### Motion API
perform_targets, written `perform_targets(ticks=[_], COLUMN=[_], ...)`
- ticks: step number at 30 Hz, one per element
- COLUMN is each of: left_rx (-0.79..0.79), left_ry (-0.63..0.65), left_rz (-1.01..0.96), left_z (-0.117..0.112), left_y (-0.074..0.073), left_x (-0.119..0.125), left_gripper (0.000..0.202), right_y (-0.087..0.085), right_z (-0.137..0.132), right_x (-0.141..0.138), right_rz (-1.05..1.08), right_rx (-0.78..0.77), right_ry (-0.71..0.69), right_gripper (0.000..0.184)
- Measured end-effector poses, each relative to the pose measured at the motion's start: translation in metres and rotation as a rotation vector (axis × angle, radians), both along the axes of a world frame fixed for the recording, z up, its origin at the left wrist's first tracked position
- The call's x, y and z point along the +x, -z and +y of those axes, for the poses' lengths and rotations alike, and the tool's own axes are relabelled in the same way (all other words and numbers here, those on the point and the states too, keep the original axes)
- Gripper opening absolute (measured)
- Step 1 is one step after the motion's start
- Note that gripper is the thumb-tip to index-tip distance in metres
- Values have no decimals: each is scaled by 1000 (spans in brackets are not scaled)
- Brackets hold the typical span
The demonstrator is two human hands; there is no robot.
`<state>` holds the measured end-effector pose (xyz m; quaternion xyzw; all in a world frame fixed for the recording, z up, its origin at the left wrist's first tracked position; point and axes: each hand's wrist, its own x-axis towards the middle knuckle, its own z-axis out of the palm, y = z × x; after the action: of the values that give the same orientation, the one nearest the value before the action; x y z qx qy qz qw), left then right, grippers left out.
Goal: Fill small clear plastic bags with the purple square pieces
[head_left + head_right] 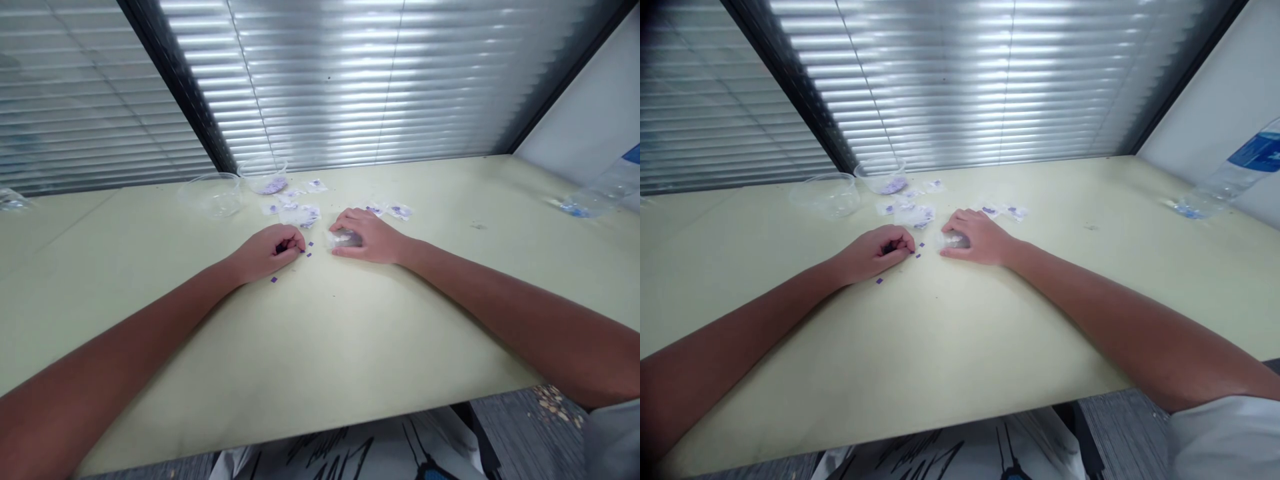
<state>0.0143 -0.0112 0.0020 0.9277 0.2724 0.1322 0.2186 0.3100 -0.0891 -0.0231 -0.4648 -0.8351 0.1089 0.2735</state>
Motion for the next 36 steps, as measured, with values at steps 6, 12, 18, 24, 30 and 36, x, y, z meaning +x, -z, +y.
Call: perform_targets(ticks=[6,12,18,24,30,36], left_rx=[-7,-12,-6,-3,-2,-7], left_ry=[-8,-12,-3,-4,1,-3], left_rz=[-13,-10,-13,-9,-2,-4], left_z=[-1,-1,-1,-1,-1,-2], left_y=[0,0,0,0,0,-1], left_x=[0,0,0,0,-1,-1], left_gripper=[18,18,17,17,17,18], right_y=[0,0,0,1,2,1], right_z=[0,0,0,1,0,0], right_x=[0,0,0,0,0,-1], right_rz=[-4,-4,-4,-3,0,0], right_rx=[1,-3,-2,0,2,-4], right_ry=[-1,4,-2,4,3,1], right_gripper=[44,43,44,44,45,44])
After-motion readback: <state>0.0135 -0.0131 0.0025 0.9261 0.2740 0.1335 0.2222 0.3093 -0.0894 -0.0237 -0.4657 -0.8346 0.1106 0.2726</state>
